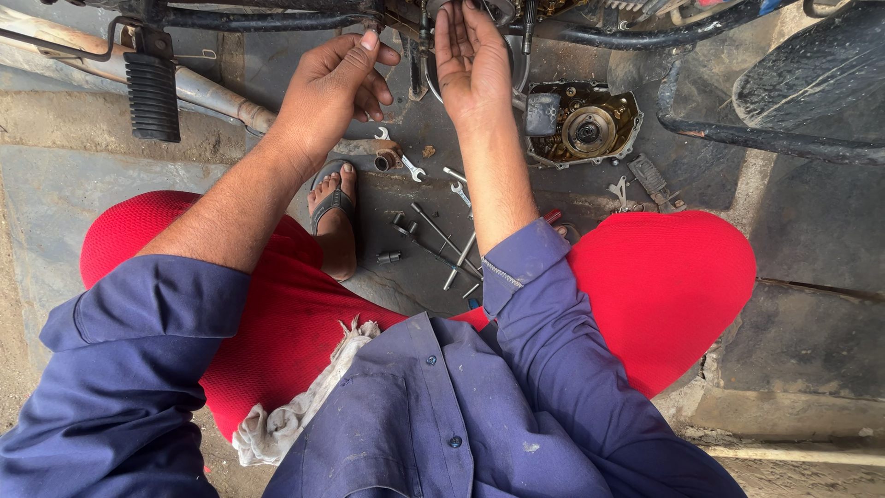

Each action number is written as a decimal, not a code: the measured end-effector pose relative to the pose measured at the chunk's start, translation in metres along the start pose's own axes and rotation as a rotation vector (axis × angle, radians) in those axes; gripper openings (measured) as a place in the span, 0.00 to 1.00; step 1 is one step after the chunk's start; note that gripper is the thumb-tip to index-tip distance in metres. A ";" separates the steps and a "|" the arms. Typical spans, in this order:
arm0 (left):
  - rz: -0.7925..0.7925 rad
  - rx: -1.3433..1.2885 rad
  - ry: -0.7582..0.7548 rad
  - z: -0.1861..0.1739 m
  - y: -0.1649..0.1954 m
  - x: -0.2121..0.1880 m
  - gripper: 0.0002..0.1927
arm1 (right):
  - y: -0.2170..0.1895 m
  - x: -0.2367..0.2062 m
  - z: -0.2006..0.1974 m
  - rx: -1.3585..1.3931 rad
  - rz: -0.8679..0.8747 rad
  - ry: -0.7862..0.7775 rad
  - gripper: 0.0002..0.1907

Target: The person uses a T-handle wrench to loosen and remove a bolt from the motorcycle engine. They then remove a gear and a washer, wiping the parts with a cloth. The person places the removed parts on the floor and continues to work on the engine.

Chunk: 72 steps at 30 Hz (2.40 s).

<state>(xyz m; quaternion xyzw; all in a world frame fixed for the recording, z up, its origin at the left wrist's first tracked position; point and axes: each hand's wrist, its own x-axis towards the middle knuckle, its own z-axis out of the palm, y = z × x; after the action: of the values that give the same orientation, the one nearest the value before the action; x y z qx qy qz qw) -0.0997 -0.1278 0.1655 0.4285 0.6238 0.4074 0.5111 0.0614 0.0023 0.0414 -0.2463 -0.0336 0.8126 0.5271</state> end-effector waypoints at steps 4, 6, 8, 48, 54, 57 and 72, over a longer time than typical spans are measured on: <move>0.007 -0.021 -0.010 0.000 0.000 0.000 0.26 | 0.001 0.000 0.000 0.084 -0.005 0.103 0.18; 0.000 -0.025 -0.009 0.000 0.000 0.000 0.26 | 0.001 0.000 0.000 0.094 0.013 0.114 0.18; -0.006 -0.001 -0.001 0.000 0.000 0.000 0.26 | 0.001 0.001 0.000 0.036 0.004 0.053 0.16; 0.043 -0.008 -0.025 0.000 -0.004 0.003 0.27 | 0.011 0.012 -0.009 -0.041 -0.016 0.116 0.20; 0.036 0.011 -0.020 0.001 -0.004 0.003 0.27 | 0.013 0.010 -0.010 -0.058 -0.022 0.095 0.23; 0.035 0.006 -0.020 0.002 -0.004 0.003 0.27 | 0.014 0.012 -0.012 -0.046 -0.033 0.140 0.23; 0.053 0.022 -0.020 0.001 -0.007 0.002 0.28 | 0.014 0.018 -0.018 -0.062 -0.027 0.103 0.27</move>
<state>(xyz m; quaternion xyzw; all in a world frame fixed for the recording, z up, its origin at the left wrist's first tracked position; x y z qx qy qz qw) -0.0993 -0.1282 0.1585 0.4545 0.6114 0.4100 0.5015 0.0522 0.0083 0.0144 -0.3035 -0.0347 0.7903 0.5311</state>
